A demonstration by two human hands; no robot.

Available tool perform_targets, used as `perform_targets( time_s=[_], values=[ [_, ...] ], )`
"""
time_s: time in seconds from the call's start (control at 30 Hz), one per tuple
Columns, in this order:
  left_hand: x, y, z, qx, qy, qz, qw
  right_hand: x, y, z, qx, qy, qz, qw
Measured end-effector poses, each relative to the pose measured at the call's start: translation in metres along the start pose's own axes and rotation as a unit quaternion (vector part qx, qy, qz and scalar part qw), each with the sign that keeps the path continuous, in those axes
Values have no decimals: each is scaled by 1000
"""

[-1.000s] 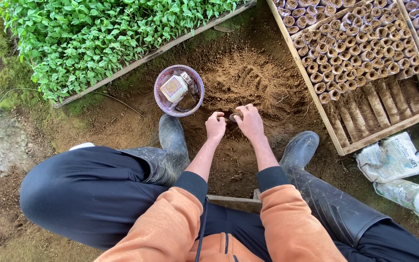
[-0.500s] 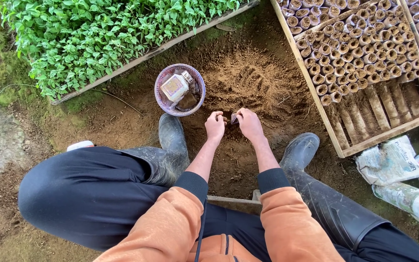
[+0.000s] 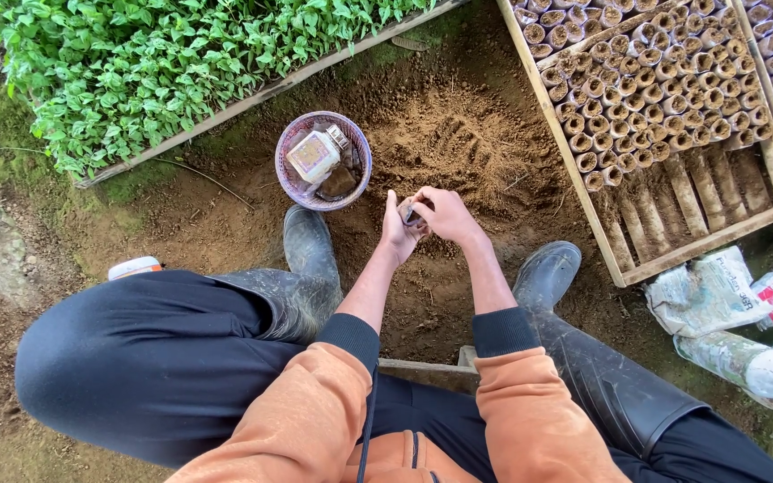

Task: The person scoops soil from a pile on the ground and packs it into small plastic seedling pots. They repeat this process, filling each pot and placing it into a wooden tray filled with other pots.

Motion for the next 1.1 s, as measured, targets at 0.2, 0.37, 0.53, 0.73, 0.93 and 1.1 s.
perform_targets(
  time_s=[0.2, 0.37, 0.53, 0.73, 0.93, 1.1],
  values=[
    [-4, -2, 3, -9, -14, -16, 1000, -1, 4, 2, 12, -24, -79, 997],
    [-24, 12, 16, -13, -23, 5, 1000, 1, -1, 5, -2, -23, -79, 997],
    [-21, 10, 16, -19, -14, 14, 1000, -3, 13, 0, -55, -19, -82, 995],
    [1, -4, 4, 4, -9, 20, 1000, -12, 27, -5, -107, -79, -121, 984],
    [-24, 0, 18, 19, -13, 13, 1000, -33, 8, -6, -127, -149, -17, 980],
    [-26, -14, 15, 34, -17, 17, 999, -3, -114, 10, 215, -27, -119, 969]
  ],
)
Point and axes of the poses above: each hand's wrist, its own z-axis towards the middle knuckle, its own x-axis out of the palm, y = z × x, the point moved 10 cm from there along z, towards the middle knuckle, and after that the axes turned 14 degrees about y, right-handed, at the moved point
